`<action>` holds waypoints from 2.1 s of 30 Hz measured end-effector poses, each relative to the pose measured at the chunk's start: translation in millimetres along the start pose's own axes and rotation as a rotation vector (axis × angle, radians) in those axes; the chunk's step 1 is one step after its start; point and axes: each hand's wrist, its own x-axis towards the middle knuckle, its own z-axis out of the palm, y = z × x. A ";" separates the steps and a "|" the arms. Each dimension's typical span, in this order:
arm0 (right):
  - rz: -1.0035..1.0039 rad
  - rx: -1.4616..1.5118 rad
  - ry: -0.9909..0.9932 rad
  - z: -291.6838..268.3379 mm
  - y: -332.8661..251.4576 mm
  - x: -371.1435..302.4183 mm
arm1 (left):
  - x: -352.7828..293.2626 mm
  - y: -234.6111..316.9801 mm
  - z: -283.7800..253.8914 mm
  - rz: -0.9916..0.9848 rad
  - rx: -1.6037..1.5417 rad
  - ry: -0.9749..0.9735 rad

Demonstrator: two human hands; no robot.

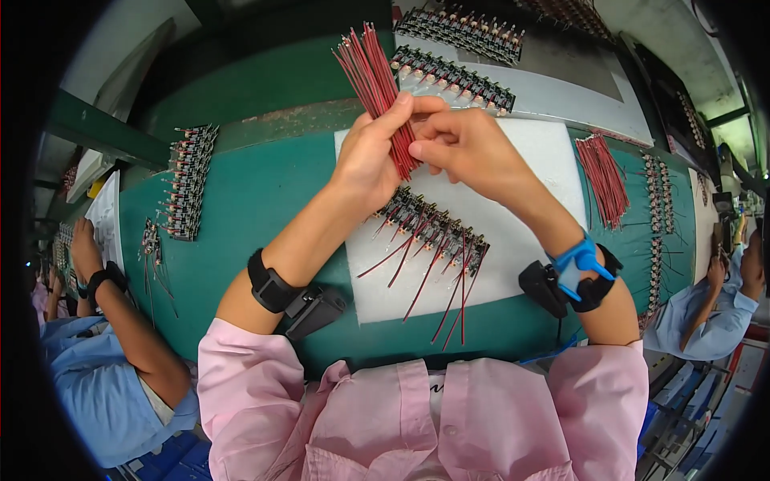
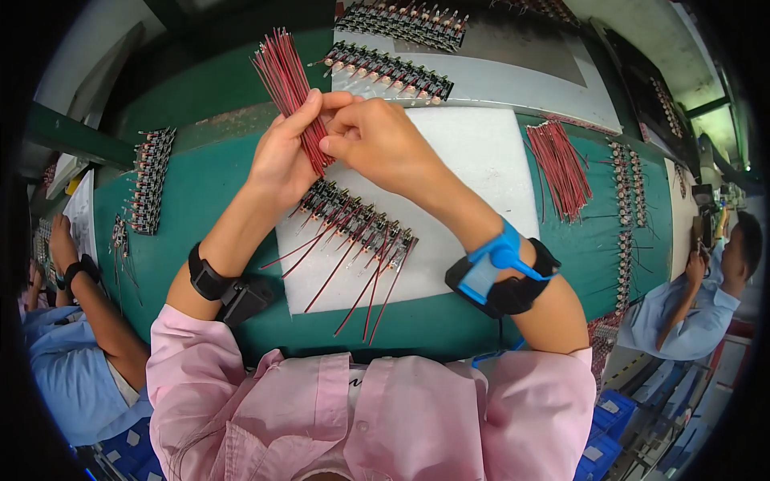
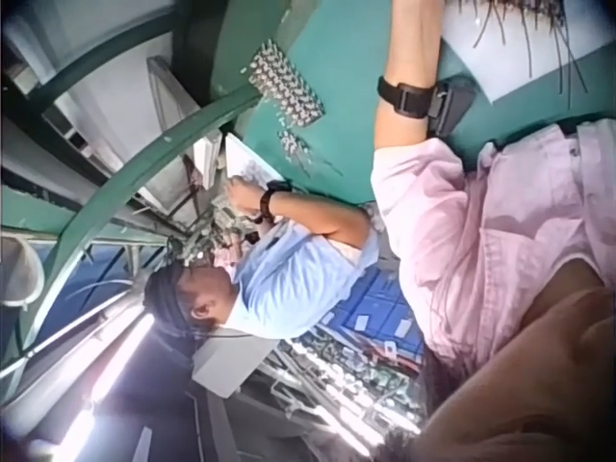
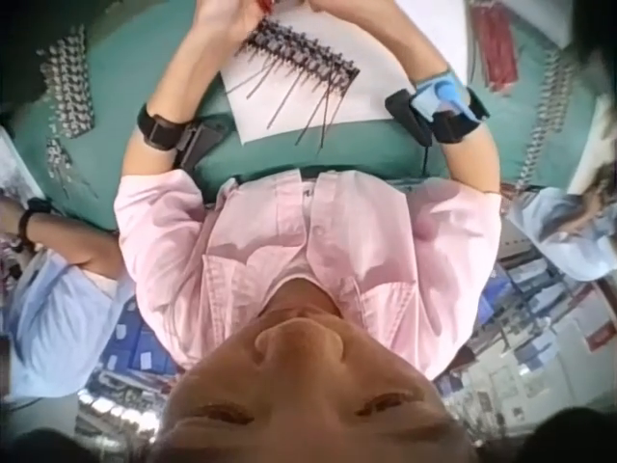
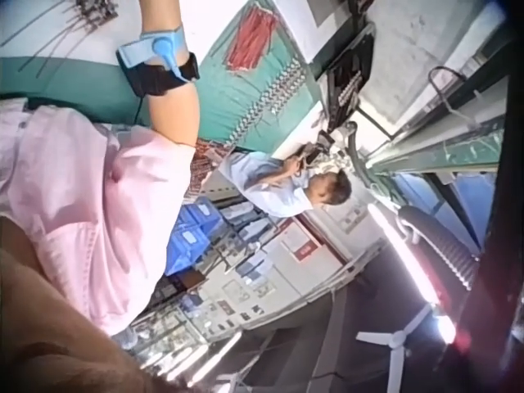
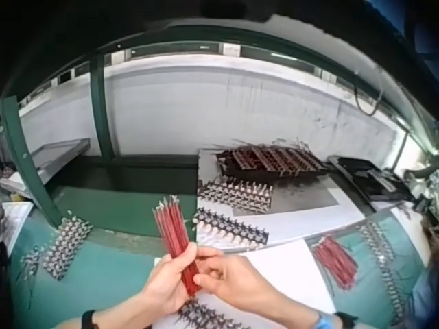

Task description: The person picks up a bundle of red wires, inserts them one by one into a circuit board, and then moves the completed board to a stack before starting a new one.

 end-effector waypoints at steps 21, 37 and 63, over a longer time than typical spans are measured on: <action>0.131 0.556 0.057 1.1 10.3 8.0 | -15.5 13.7 -9.9 -0.034 0.499 0.000; 0.112 0.582 0.224 -27.0 -0.3 -12.9 | 1.4 22.5 -23.1 0.355 0.953 0.045; -0.748 0.878 -0.603 -58.0 -103.1 -110.8 | 11.5 49.9 -21.7 -0.194 0.738 -0.132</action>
